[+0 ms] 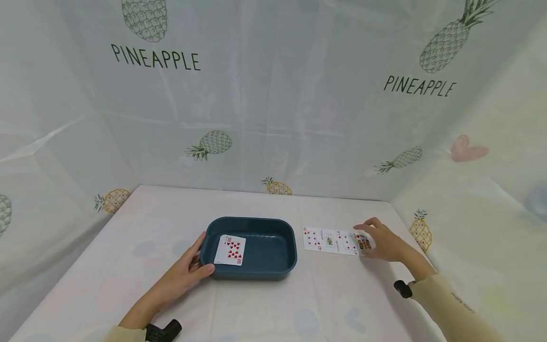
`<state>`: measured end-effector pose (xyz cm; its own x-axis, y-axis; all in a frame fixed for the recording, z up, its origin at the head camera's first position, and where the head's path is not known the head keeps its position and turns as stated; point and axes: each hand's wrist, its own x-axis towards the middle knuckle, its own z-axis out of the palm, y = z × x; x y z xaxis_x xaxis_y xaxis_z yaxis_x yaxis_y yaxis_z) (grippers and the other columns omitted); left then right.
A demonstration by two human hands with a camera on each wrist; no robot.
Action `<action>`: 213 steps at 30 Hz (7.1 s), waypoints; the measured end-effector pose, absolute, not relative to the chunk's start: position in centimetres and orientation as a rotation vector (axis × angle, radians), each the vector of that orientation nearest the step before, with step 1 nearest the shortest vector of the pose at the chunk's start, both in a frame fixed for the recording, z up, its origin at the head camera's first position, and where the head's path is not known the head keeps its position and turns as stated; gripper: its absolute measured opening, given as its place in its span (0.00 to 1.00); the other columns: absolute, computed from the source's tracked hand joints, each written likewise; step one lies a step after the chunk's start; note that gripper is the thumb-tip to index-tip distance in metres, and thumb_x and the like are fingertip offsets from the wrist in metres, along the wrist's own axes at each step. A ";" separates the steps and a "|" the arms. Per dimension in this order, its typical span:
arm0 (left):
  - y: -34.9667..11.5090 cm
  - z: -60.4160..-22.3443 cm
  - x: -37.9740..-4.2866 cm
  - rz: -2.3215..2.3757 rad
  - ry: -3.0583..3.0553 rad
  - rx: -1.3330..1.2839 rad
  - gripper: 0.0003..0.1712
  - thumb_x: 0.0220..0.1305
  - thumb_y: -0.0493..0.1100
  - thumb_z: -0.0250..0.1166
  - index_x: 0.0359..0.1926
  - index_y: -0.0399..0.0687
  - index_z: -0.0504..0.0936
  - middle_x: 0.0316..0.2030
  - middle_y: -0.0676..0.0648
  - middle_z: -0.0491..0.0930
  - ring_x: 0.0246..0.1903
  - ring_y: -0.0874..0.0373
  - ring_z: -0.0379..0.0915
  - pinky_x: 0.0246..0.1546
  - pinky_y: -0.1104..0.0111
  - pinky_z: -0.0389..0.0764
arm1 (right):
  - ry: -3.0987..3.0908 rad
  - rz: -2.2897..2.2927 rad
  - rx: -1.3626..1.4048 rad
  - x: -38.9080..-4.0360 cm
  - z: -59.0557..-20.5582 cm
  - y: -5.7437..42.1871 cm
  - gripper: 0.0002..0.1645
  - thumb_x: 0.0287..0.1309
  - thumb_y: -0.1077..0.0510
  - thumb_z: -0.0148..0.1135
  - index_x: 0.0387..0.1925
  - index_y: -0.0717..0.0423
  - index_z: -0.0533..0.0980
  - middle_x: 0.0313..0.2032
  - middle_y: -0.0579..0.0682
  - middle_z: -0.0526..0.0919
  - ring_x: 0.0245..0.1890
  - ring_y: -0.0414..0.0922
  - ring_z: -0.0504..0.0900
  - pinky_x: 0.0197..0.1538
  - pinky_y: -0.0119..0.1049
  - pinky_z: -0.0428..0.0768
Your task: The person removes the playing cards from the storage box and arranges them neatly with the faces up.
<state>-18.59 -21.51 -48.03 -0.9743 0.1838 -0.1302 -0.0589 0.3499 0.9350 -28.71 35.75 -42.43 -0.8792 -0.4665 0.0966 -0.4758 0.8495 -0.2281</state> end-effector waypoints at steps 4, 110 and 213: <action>-21.5 -47.8 -18.5 1.651 2.416 0.100 0.56 0.74 0.58 0.68 0.86 0.73 0.40 0.83 0.34 0.50 0.80 0.35 0.55 0.75 0.47 0.67 | -2.906 0.489 0.774 -27.8 -41.3 32.0 0.36 0.58 0.63 0.78 0.68 0.59 0.77 0.59 0.62 0.75 0.51 0.58 0.80 0.47 0.48 0.83; -21.8 -48.2 -18.7 1.694 2.355 0.146 0.54 0.76 0.55 0.67 0.86 0.73 0.39 0.83 0.32 0.49 0.79 0.35 0.55 0.71 0.54 0.75 | -3.011 0.779 0.950 -27.2 -45.0 4.8 0.49 0.48 0.49 0.88 0.70 0.58 0.76 0.58 0.53 0.72 0.56 0.48 0.74 0.60 0.39 0.81; -21.5 -47.9 -18.4 1.694 2.378 0.138 0.55 0.75 0.54 0.68 0.87 0.68 0.39 0.82 0.31 0.49 0.78 0.33 0.56 0.70 0.54 0.76 | -3.451 0.520 0.488 -31.1 -41.4 43.3 0.48 0.50 0.62 0.83 0.73 0.54 0.73 0.63 0.65 0.70 0.59 0.67 0.76 0.54 0.66 0.80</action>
<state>-18.42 -21.52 -47.90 -0.9718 0.2013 -0.1225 -0.0500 0.3318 0.9420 -31.14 43.30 -41.38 -0.8910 -0.3162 -0.3256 -0.2062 0.9211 -0.3302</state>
